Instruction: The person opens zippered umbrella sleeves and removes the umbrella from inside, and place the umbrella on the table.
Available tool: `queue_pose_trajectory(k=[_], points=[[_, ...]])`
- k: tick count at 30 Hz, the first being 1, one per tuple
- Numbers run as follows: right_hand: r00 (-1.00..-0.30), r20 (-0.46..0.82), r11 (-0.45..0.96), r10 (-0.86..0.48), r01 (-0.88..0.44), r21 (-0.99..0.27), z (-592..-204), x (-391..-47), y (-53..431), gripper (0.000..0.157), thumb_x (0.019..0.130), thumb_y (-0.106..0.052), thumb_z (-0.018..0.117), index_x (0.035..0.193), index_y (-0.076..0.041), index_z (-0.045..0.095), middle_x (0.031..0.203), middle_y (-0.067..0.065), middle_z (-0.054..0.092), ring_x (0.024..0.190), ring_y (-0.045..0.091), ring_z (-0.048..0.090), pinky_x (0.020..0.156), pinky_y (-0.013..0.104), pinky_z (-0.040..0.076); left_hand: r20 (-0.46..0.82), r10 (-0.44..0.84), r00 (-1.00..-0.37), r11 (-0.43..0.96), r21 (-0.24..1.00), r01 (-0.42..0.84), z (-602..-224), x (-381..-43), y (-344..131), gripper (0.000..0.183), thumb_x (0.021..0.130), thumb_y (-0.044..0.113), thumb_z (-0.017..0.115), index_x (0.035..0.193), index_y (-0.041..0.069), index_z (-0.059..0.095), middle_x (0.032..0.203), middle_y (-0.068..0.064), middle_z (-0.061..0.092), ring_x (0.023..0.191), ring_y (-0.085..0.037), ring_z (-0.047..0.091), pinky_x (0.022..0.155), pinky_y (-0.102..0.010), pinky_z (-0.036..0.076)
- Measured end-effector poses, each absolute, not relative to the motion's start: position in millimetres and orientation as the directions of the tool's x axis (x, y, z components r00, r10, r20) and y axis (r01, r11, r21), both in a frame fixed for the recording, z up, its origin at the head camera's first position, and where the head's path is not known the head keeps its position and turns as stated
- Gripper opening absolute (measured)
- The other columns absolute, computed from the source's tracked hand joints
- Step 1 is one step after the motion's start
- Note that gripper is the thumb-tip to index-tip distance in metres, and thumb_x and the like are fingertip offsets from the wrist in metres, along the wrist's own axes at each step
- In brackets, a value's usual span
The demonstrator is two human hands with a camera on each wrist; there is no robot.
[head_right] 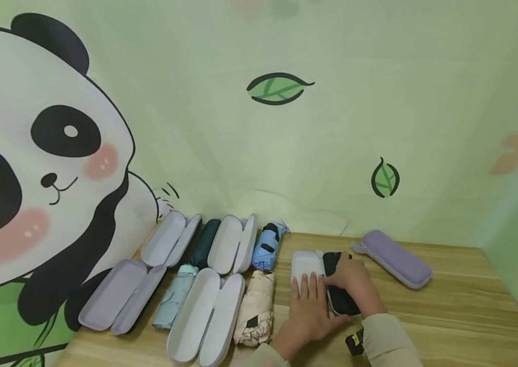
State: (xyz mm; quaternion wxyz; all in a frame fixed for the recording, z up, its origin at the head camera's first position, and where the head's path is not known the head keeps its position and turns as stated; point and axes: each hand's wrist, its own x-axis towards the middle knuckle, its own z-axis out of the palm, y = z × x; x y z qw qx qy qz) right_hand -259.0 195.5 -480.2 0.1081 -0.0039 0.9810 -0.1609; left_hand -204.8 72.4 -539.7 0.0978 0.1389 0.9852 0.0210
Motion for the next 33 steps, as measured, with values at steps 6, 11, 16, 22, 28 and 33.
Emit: queue_pose_trajectory(k=[6, 11, 16, 22, 28, 33], points=[[-0.982, -0.179, 0.936, -0.058, 0.009, -0.353, -482, -260, 198, 0.108, 0.085, -0.047, 0.075, 0.139, 0.031, 0.025, 0.128, 0.052, 0.046, 0.121, 0.063, 0.048, 0.100, 0.063, 0.043, -0.176, 0.266, -0.948, 0.964, 0.057, 0.260, -544, -209, 74, 0.116, 0.077, 0.097, 0.020, 0.165, 0.022, 0.012, 0.170, 0.000, 0.012, 0.156, -0.019, 0.007, 0.124, -0.049, 0.005], [-0.988, -0.135, 0.870, -0.069, 0.007, -0.494, -493, -257, 211, 0.100, 0.087, -0.038, 0.074, 0.139, 0.031, 0.024, 0.134, 0.053, 0.039, 0.124, 0.062, 0.046, 0.099, 0.063, 0.043, -0.172, 0.270, -0.947, 0.963, 0.058, 0.264, -545, -209, 73, 0.116, 0.077, 0.098, 0.019, 0.165, 0.022, 0.012, 0.170, -0.001, 0.013, 0.156, -0.020, 0.009, 0.124, -0.049, 0.006], [-0.993, -0.090, 0.786, -0.077, -0.005, -0.618, -492, -252, 229, 0.080, 0.091, -0.033, 0.070, 0.134, 0.027, 0.037, 0.132, 0.048, 0.047, 0.120, 0.058, 0.052, 0.095, 0.060, 0.047, -0.176, 0.268, -0.947, 0.963, 0.071, 0.259, -546, -207, 70, 0.117, 0.076, 0.099, 0.021, 0.165, 0.023, 0.015, 0.169, -0.001, 0.016, 0.156, -0.020, 0.011, 0.124, -0.049, 0.007], [-0.998, -0.065, 0.785, 0.023, 0.058, -0.617, -472, -236, 259, 0.082, 0.094, -0.040, 0.066, 0.138, 0.022, 0.035, 0.133, 0.047, 0.046, 0.118, 0.058, 0.051, 0.092, 0.060, 0.047, -0.156, 0.267, -0.951, 0.964, 0.054, 0.262, -543, -203, 72, 0.117, 0.076, 0.099, 0.025, 0.164, 0.023, 0.017, 0.169, 0.000, 0.019, 0.156, -0.019, 0.014, 0.124, -0.048, 0.008], [-1.000, 0.013, 0.842, 0.010, 0.001, -0.539, -466, -227, 278, 0.076, 0.090, -0.032, 0.073, 0.130, 0.025, 0.041, 0.124, 0.047, 0.052, 0.110, 0.059, 0.055, 0.086, 0.061, 0.049, -0.162, 0.271, -0.949, 0.962, 0.071, 0.262, -542, -206, 73, 0.117, 0.076, 0.098, 0.026, 0.164, 0.023, 0.015, 0.169, -0.001, 0.017, 0.156, -0.020, 0.013, 0.124, -0.049, 0.007], [-0.999, 0.014, 0.873, -0.037, -0.039, -0.486, -478, -223, 280, 0.064, 0.087, -0.022, 0.075, 0.121, 0.026, 0.049, 0.118, 0.045, 0.057, 0.109, 0.060, 0.055, 0.088, 0.062, 0.048, -0.162, 0.265, -0.950, 0.964, 0.053, 0.260, -545, -209, 75, 0.118, 0.075, 0.099, 0.023, 0.165, 0.023, 0.012, 0.170, -0.001, 0.014, 0.156, -0.019, 0.010, 0.124, -0.047, 0.006]])
